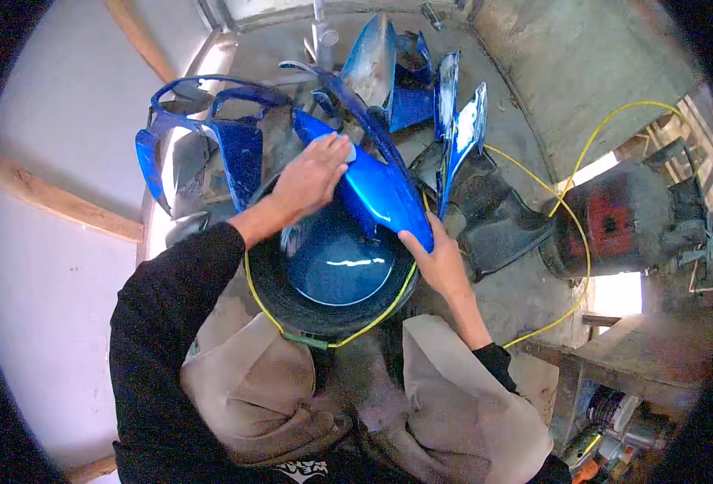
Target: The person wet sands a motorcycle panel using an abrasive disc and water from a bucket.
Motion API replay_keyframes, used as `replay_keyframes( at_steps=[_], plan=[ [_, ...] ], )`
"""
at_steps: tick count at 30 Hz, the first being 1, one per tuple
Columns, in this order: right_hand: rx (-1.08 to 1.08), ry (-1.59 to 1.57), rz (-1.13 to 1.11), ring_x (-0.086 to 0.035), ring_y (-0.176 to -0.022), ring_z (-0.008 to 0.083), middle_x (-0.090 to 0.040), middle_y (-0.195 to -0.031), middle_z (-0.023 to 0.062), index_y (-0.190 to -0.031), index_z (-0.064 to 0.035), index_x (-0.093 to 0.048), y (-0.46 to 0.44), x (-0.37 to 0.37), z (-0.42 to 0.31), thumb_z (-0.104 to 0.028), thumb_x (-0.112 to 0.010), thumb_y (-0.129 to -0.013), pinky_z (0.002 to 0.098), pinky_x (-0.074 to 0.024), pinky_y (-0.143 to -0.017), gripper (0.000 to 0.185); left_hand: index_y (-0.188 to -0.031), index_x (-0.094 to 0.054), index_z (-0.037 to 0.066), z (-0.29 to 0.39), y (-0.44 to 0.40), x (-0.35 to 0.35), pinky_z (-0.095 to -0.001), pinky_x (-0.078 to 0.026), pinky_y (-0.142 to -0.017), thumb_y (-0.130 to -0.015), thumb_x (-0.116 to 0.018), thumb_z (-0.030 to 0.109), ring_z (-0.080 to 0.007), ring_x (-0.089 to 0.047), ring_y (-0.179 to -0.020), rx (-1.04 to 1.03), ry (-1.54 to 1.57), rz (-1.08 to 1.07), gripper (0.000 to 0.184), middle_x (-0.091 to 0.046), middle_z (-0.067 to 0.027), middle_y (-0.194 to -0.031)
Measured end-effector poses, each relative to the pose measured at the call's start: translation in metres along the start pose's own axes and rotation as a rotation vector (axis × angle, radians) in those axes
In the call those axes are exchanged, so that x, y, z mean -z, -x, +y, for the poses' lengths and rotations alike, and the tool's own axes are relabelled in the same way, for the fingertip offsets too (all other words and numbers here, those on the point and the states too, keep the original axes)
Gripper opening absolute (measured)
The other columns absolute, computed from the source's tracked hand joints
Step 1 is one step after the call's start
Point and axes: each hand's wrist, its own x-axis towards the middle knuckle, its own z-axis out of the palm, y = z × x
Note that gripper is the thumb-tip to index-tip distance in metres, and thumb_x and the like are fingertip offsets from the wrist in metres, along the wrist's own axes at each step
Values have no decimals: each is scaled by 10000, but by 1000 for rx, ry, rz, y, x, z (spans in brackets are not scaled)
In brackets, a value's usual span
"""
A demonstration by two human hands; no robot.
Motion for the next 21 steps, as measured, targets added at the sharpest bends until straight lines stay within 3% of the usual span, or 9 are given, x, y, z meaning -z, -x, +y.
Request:
replay_keyframes(
  at_steps=[5, 7, 9, 11, 13, 15, 17, 19, 21],
  plan=[
    [41, 49, 33, -728, -1113, 495, -727, -1224, 339, -1509, -14, -543, 0, 0, -4, -566, -754, -974, 528, -574, -967, 797, -1460, -596, -6, 62, 21, -1, -528, -397, -1255, -1117, -515, 210, -418, -528, -1455, -254, 254, -74, 413, -571, -236, -1546],
    [21, 52, 24, -730, -1105, 497, -732, -1211, 336, -1501, -19, -549, -3, 1, -7, -571, -753, -972, 529, -575, -960, 791, -1314, -662, 4, 31, 4, 5, -497, -472, -1157, -1004, -621, 186, -390, -587, -1371, -229, 70, 14, 362, -638, -199, -1454],
    [-19, 54, 10, -732, -1097, 498, -737, -1198, 333, -1492, -23, -555, 4, 0, -4, -576, -752, -970, 530, -577, -953, 785, -1299, -652, 8, 11, -2, 7, -548, -415, -1182, -956, -634, 197, -437, -513, -1458, 7, -159, 23, 392, -622, -205, -1495],
    [21, 36, 35, -735, -1088, 497, -742, -1184, 330, -1501, -22, -551, 0, -2, -1, -581, -750, -969, 530, -579, -954, 797, -1368, -646, 38, 42, 3, 20, -577, -372, -1196, -998, -631, 209, -428, -475, -1505, -149, -159, -131, 407, -593, -177, -1553],
    [17, 45, 35, -734, -1099, 494, -739, -1198, 331, -1506, -9, -548, 1, -3, -1, -580, -750, -970, 531, -576, -967, 809, -1422, -639, 99, 80, 21, 4, -607, -359, -1182, -1002, -645, 224, -367, -444, -1555, -233, 186, -68, 438, -576, -104, -1592],
    [18, 83, 55, -731, -1116, 492, -733, -1218, 335, -1507, 10, -547, 0, -4, 1, -577, -751, -969, 529, -575, -979, 822, -1447, -636, 123, 54, 18, 4, -604, -347, -1187, -1012, -631, 220, -350, -455, -1548, -292, 2, -58, 446, -572, -105, -1599],
    [11, 68, 52, -728, -1122, 495, -729, -1225, 339, -1506, 17, -547, -4, -3, -1, -576, -752, -969, 531, -573, -983, 826, -1505, -603, 132, 26, 4, 11, -612, -335, -1186, -1047, -602, 256, -355, -442, -1552, -42, -289, -112, 474, -541, -103, -1633],
    [2, 56, 46, -725, -1128, 498, -726, -1232, 342, -1504, 24, -547, -2, -1, -3, -576, -752, -970, 534, -571, -987, 829, -1494, -611, 121, 33, 5, 7, -609, -330, -1191, -1053, -593, 254, -356, -415, -1568, -81, -325, -142, 462, -530, -108, -1640],
    [27, 47, 47, -723, -1127, 503, -724, -1234, 347, -1510, 17, -545, 0, -2, -3, -575, -753, -970, 539, -569, -990, 827, -1473, -632, 113, 68, 17, -3, -614, -318, -1199, -1062, -580, 239, -363, -392, -1580, -177, 90, -53, 433, -528, -120, -1638]
  ],
)
